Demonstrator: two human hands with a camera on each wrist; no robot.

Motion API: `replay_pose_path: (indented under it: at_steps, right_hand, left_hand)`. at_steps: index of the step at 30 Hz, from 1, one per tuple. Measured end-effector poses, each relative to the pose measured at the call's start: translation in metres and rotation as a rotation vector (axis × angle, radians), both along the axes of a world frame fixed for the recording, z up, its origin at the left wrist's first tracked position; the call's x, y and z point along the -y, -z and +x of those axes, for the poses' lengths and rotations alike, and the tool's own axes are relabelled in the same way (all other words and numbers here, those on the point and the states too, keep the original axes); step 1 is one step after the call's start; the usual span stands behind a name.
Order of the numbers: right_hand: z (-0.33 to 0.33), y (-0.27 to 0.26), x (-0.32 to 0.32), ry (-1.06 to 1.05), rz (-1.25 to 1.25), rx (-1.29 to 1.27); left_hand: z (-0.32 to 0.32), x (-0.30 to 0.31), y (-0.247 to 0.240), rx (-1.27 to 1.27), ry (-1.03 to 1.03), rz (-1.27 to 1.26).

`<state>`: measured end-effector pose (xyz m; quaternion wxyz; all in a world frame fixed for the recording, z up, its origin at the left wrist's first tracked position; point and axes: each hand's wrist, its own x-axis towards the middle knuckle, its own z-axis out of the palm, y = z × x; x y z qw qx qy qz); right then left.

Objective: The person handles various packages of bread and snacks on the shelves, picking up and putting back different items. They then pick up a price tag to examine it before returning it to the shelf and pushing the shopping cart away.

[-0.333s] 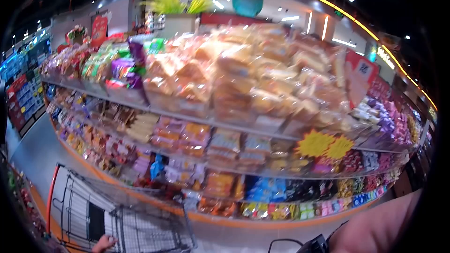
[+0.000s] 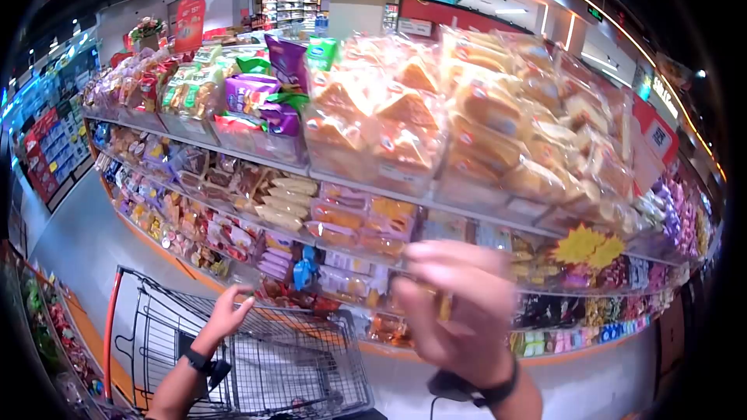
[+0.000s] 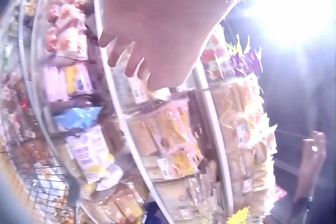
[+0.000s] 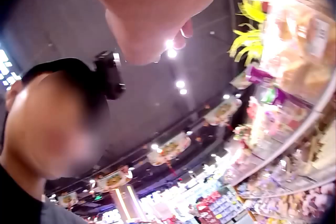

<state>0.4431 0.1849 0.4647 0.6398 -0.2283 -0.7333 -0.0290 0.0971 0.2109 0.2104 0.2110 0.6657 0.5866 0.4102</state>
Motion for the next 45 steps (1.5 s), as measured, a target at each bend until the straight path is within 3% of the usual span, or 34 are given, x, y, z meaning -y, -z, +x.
replay_pose_path:
  at_steps: [1,2,4,5,7,9,10,11,13,15,18,23,24,27,29,31,33,35,37,38,41,45]
  right_hand:
    - [-0.002,0.017,-0.029,-0.009,-0.097,0.188]
    - [-0.012,0.039,-0.047,0.064,-0.408,0.206]
    - [-0.016,0.093,-0.105,0.048,-0.57,0.231]
    - [-0.011,0.124,-0.135,0.149,-0.516,0.332]
    - [-0.004,0.167,-0.184,0.157,-0.58,0.403]
    - [-0.013,0.174,-0.206,0.279,-0.585,0.417]
    - [-0.018,0.165,-0.212,0.286,-0.828,0.509]
    - [-0.023,0.172,-0.224,0.347,-0.609,0.586]
    - [-0.029,0.183,-0.239,0.356,-0.771,0.685]
    - [-0.033,0.188,-0.249,0.365,-0.742,0.697]
    - [-0.033,0.2,-0.258,0.382,-0.574,0.657]
    - [-0.037,0.185,-0.261,0.445,-0.68,0.723]
    - [-0.038,0.181,-0.261,0.477,-0.654,0.739]
    - [-0.038,0.188,-0.26,0.484,-0.558,0.744]
    - [-0.033,0.193,-0.257,0.415,-0.582,0.653]
    - [-0.029,0.194,-0.248,0.286,-0.704,0.497]
    - [-0.03,0.181,-0.233,0.346,-0.767,0.517]
    - [-0.032,0.183,-0.228,0.365,-0.771,0.549]
    - [-0.033,0.196,-0.237,0.36,-0.704,0.583]
    - [-0.035,0.194,-0.239,0.403,-0.658,0.599]
    - [-0.039,0.174,-0.233,0.418,-0.829,0.587]
    - [-0.037,0.203,-0.238,0.409,-0.573,0.33]
  left_hand:
    - [0.012,-0.022,-0.017,0.107,0.021,-0.063]
    - [0.022,-0.045,-0.026,0.057,0.06,0.063]
    - [0.042,-0.094,-0.039,0.03,0.121,0.157]
    - [0.055,-0.117,-0.046,-0.009,0.131,0.267]
    - [0.074,-0.162,-0.046,-0.083,0.108,0.284]
    - [0.091,-0.192,-0.062,-0.013,0.247,0.082]
    - [0.097,-0.209,-0.05,0.225,0.287,-0.013]
    - [0.108,-0.198,-0.09,0.222,0.262,-0.127]
    - [0.104,-0.228,-0.057,-0.086,0.186,0.216]
    - [0.1,-0.246,-0.039,-0.129,0.116,0.279]
    - [0.102,-0.249,-0.033,-0.145,0.042,0.219]
    - [0.112,-0.247,-0.057,-0.048,-0.047,-0.037]
    - [0.112,-0.251,-0.051,-0.105,-0.014,0.165]
    - [0.123,-0.224,-0.067,0.037,-0.074,0.27]
    - [0.125,-0.207,-0.063,-0.024,-0.052,0.517]
    - [0.112,-0.182,-0.045,-0.189,0.016,0.496]
    - [0.109,-0.166,-0.035,-0.311,0.07,0.451]
    - [0.105,-0.165,-0.004,-0.383,0.106,0.217]
    - [0.106,-0.177,0.003,-0.3,0.094,0.5]
    - [0.108,-0.178,-0.003,-0.279,0.087,0.445]
    - [0.112,-0.188,-0.023,-0.213,0.094,0.333]
    - [0.109,-0.206,-0.037,-0.219,0.127,0.264]
